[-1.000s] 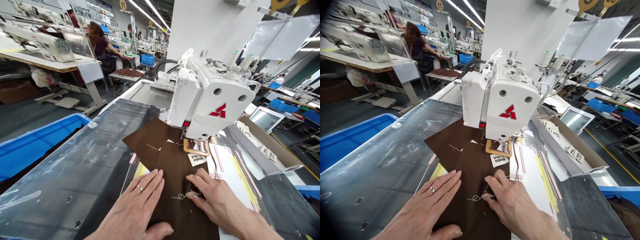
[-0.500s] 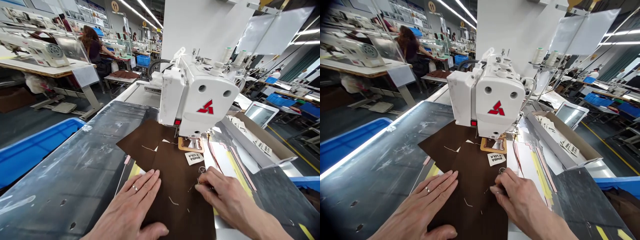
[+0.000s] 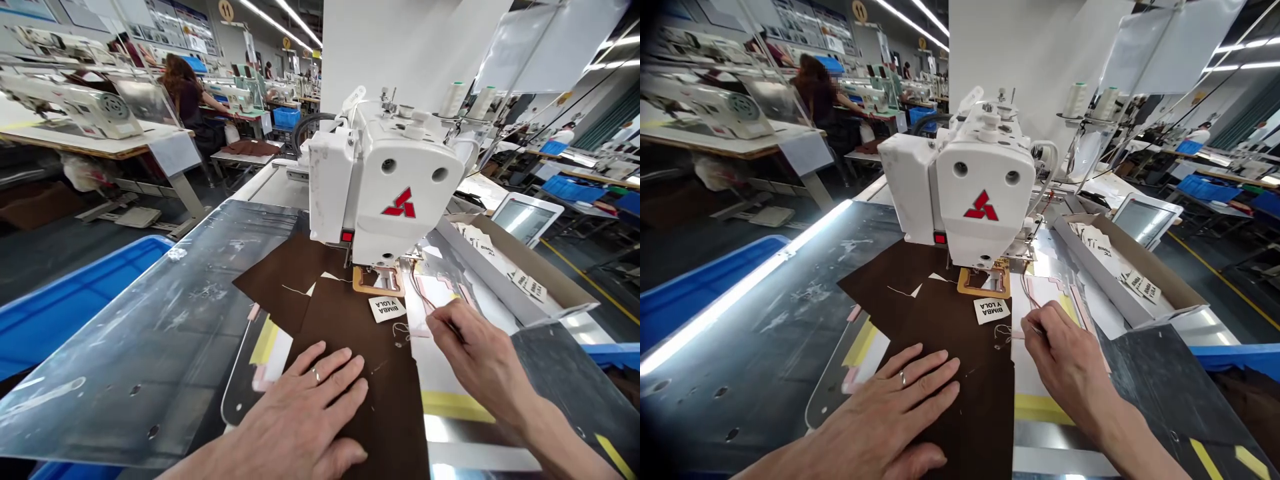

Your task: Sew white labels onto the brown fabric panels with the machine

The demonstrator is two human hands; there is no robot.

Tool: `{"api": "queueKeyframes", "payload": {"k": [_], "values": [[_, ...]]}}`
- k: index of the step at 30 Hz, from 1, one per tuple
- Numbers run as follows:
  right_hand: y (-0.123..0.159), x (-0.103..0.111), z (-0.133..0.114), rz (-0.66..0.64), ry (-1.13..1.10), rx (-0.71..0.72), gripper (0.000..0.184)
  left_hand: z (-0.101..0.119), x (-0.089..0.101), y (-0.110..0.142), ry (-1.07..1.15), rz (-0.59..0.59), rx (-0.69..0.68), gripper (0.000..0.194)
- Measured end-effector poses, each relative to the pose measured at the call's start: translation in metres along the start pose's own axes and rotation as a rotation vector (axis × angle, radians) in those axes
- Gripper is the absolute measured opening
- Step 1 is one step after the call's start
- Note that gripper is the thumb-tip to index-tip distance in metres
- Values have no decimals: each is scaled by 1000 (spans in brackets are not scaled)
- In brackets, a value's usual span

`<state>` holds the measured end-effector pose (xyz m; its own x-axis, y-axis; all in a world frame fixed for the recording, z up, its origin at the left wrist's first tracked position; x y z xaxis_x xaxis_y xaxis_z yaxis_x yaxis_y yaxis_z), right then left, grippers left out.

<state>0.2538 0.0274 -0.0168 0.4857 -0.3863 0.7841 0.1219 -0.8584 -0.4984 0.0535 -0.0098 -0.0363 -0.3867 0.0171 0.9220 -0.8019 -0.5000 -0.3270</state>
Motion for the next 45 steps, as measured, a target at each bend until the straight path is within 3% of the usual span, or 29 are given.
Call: {"api": "queueKeyframes", "payload": {"k": [2, 5, 8, 12, 15, 20, 22, 24, 25, 27, 30, 33, 37, 39, 42, 45], "values": [[11, -4, -3, -105, -48, -10, 17, -2, 0, 3, 22, 9, 13, 61], [36, -24, -35, -304, -123, 115, 7, -3, 1, 5, 50, 18, 39, 65], [49, -39, -62, -364, -109, 198, 6, 0, -1, 5, 68, -2, 40, 68], [47, -49, -80, -362, -87, 279, 12, 1, -1, 5, 61, -10, 31, 69], [38, -37, -78, -290, -135, 310, 16, 1, 1, 4, 45, -10, 24, 68], [11, 12, -24, -16, -121, 21, 17, 0, 3, 2, 44, -2, 40, 63], [12, 3, -25, -112, -133, 40, 17, -1, 8, 1, 55, 38, 54, 60], [18, -20, -40, -275, -123, 133, 9, -1, 13, 0, 61, 75, 57, 57], [22, -30, -48, -338, -95, 186, 14, 0, 16, 0, 58, 86, 49, 56], [25, -45, -61, -402, -7, 279, 25, 1, 17, 0, 37, 78, 31, 57], [20, -49, -64, -442, 58, 319, 27, 4, 16, 1, 4, 55, 2, 61], [12, -42, -53, -449, 20, 243, 34, 3, 16, 2, 17, 69, 6, 59], [16, -49, -50, -524, -49, 201, 15, -1, 23, 3, 118, 117, 52, 60], [17, -54, -56, -515, -135, 168, 17, 0, 21, 3, 162, 99, 45, 65], [5, -47, -49, -356, -317, -31, 17, 6, 6, 5, 160, 51, -11, 69], [-1, -25, -28, -186, -422, -222, 25, 8, -8, 8, 142, 118, -46, 43]]}}
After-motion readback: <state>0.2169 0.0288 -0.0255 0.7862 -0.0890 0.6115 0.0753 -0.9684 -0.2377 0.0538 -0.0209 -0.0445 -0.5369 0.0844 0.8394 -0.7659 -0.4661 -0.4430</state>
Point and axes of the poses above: each hand's wrist, its own y-axis away from the middle knuckle, its own x-axis out of the back of the hand, z = x × y, the point moved 9 cm from there along -y, towards the middle knuckle, and after that the axes turned 13 degrees about z, right-handed, at the moved point
